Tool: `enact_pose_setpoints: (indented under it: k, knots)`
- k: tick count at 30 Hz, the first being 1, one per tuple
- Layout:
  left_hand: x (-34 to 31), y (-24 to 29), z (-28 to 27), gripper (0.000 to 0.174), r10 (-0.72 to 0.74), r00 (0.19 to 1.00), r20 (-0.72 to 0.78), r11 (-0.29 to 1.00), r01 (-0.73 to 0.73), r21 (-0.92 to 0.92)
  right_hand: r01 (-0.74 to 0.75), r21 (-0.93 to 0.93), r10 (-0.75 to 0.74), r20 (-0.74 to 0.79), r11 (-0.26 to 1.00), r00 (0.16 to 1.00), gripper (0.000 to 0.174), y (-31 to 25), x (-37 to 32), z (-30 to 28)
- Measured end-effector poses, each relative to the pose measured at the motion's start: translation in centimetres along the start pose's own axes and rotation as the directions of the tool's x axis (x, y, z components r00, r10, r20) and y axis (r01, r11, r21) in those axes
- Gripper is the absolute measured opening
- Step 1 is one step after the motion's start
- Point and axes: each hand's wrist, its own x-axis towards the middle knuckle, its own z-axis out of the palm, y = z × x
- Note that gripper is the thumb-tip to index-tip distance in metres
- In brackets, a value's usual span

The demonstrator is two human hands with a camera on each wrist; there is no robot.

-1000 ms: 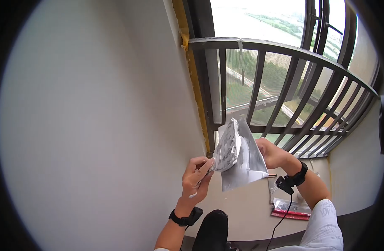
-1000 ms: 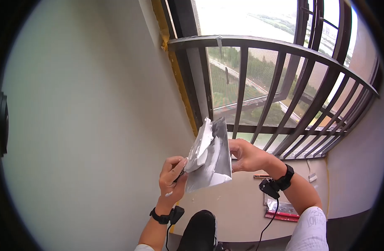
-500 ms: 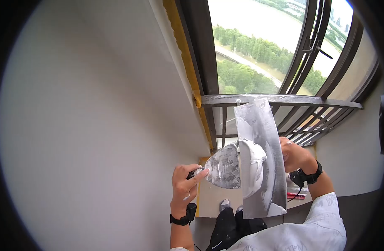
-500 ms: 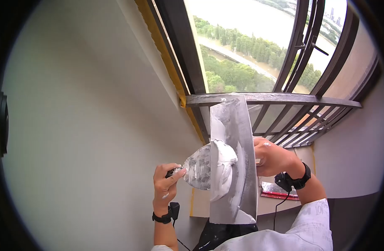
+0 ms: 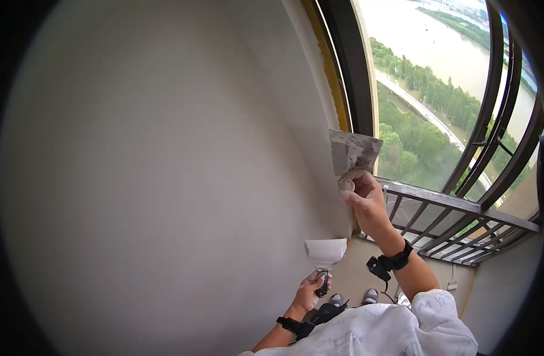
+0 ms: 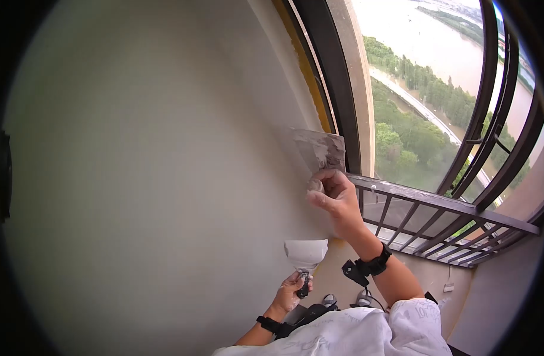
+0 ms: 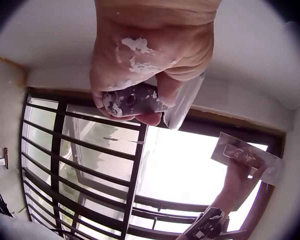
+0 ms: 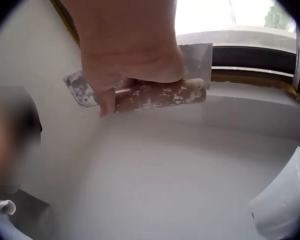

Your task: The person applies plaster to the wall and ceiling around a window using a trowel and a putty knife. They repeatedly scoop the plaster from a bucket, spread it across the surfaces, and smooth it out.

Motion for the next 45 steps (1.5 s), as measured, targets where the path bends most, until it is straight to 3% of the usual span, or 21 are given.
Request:
enact_pose_setpoints:
  k: [5, 9, 15, 18, 24, 27, 34, 35, 40, 42, 45]
  knots:
    - [0.3, -2.2, -2.7, 0.032, 0.067, 0.998, 0.003, 0.998, -0.067, 0.014, -0.148, -0.003, 0.143, -0.246, 0.989, 0.959, 0.046, 6.9, 8.6, 3.8]
    - [1.0, -2.6, -3.2, 0.027, 0.094, 0.995, -0.040, 0.994, -0.096, -0.052, -0.062, -0.053, 0.036, -0.393, 0.997, 0.919, 0.049, 11.5, 13.4, 4.8]
    - [2.3, -2.8, -5.5, 0.028, 0.115, 0.993, -0.032, 0.993, -0.115, -0.009, -0.016, -0.128, -0.038, -0.407, 0.992, 0.913, 0.045, 12.9, 14.7, 4.3]
    - [2.9, -2.1, -6.4, 0.028, 0.056, 0.998, -0.025, 0.997, -0.057, -0.047, 0.012, -0.144, -0.070, -0.405, 0.990, 0.912, 0.041, 13.3, 14.9, 4.3]
    - [4.5, -1.1, -6.7, 0.025, -0.066, 0.997, 0.030, 0.997, 0.066, 0.029, -0.047, -0.104, -0.003, -0.436, 0.993, 0.900, 0.036, 13.4, 14.8, 6.0]
    - [5.0, -0.4, -5.3, 0.025, -0.103, 0.995, 0.009, 0.995, 0.103, -0.017, -0.002, 0.049, 0.023, -0.438, 0.999, 0.899, 0.036, 11.9, 14.2, 7.3]
    - [5.9, 1.6, -3.1, 0.026, -0.123, 0.991, 0.049, 0.992, 0.121, 0.028, 0.065, 0.092, -0.014, -0.473, 0.994, 0.881, 0.036, 9.4, 12.8, 6.2]
    - [6.0, 1.7, -3.0, 0.026, -0.111, 0.992, 0.056, 0.993, 0.109, 0.048, 0.100, 0.166, -0.013, -0.457, 0.981, 0.889, 0.036, 8.7, 12.4, 5.5]
    - [5.3, 1.2, -4.1, 0.026, -0.100, 0.993, 0.068, 0.994, 0.097, 0.047, 0.125, 0.125, -0.054, -0.459, 0.984, 0.887, 0.039, 6.6, 9.9, 1.3]
    - [4.8, 0.9, -4.7, 0.026, -0.090, 0.996, 0.016, 0.992, 0.088, 0.089, 0.119, 0.019, -0.090, -0.540, 0.993, 0.837, 0.042, 5.7, 8.1, 0.3]
    - [4.6, 0.4, -5.2, 0.026, -0.081, 0.996, 0.041, 0.996, 0.079, 0.033, 0.085, 0.004, -0.071, -0.508, 0.996, 0.859, 0.040, 4.0, 6.8, 1.8]
